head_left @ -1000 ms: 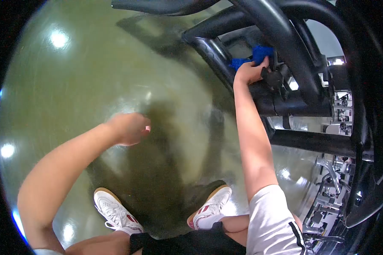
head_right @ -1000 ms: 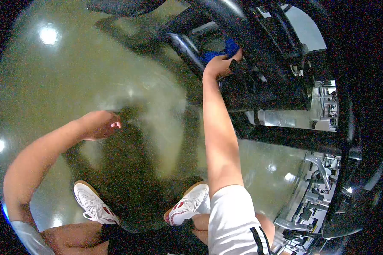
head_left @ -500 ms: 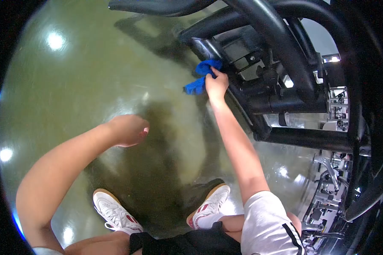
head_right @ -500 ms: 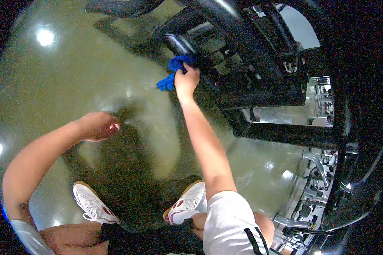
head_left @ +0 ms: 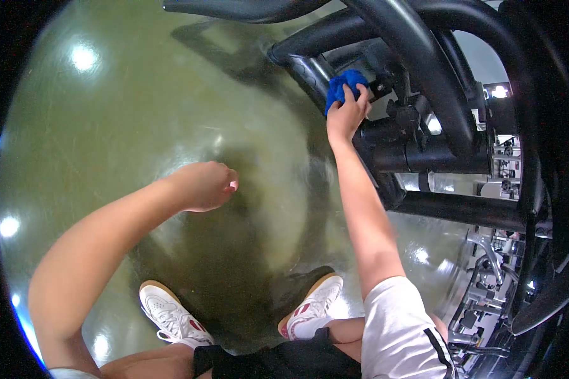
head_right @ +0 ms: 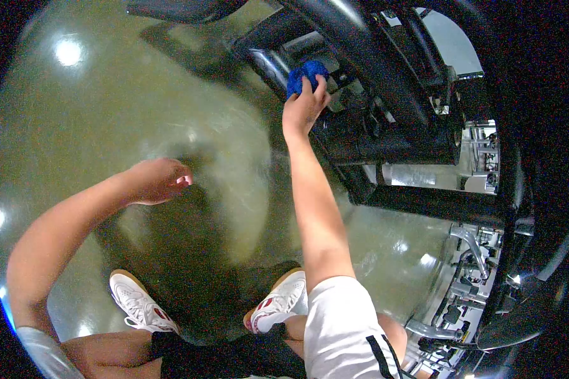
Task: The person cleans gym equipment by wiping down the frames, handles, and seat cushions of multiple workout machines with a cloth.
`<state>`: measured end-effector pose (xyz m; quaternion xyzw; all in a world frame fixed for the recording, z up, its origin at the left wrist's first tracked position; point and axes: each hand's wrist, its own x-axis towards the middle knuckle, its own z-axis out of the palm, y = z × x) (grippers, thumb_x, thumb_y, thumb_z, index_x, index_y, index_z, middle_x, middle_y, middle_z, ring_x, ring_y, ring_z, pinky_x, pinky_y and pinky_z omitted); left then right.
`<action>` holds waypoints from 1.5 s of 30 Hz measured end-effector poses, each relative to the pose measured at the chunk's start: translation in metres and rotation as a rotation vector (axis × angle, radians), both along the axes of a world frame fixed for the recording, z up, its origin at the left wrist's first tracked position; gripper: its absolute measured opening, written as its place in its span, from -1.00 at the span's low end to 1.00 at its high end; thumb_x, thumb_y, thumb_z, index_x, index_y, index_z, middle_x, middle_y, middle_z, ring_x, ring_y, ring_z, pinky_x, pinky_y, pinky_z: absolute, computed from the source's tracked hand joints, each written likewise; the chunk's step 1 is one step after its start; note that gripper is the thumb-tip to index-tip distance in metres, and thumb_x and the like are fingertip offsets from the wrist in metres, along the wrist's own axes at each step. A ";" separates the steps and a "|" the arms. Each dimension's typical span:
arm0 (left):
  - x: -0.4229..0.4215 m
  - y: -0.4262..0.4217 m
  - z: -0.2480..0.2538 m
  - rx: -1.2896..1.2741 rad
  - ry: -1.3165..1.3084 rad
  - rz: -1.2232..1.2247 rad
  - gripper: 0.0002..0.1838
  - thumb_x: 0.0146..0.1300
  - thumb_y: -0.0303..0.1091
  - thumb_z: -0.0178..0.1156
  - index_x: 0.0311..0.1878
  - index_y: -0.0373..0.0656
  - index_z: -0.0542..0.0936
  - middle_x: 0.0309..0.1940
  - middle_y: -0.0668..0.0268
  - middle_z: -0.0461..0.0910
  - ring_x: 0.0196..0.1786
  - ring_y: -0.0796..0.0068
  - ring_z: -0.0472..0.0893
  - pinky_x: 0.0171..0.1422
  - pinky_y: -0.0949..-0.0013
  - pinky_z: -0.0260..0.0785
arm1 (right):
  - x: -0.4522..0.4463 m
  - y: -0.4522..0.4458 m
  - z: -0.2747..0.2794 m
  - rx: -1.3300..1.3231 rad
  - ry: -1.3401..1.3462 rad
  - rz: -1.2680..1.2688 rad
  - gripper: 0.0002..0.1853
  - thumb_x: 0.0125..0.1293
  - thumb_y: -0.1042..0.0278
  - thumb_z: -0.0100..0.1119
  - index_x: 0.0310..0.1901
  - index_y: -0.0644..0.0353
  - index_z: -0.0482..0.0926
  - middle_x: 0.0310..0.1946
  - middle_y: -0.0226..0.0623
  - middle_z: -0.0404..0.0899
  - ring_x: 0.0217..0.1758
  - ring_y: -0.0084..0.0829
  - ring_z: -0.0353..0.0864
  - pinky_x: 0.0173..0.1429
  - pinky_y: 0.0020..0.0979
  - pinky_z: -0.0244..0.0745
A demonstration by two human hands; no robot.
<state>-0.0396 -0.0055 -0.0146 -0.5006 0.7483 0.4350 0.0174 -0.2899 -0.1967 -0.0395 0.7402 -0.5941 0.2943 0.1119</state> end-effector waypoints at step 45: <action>-0.024 -0.012 -0.011 0.024 -0.019 -0.130 -0.75 0.20 -0.31 -0.03 -0.14 -0.12 0.57 -0.15 0.14 0.58 -0.06 0.08 0.56 -0.02 0.10 0.42 | 0.021 0.079 -0.023 0.919 -1.259 -0.027 -0.63 -0.11 0.54 0.03 -0.18 0.37 0.57 -0.43 -0.37 0.53 -0.43 -0.53 0.42 -0.32 -0.56 0.30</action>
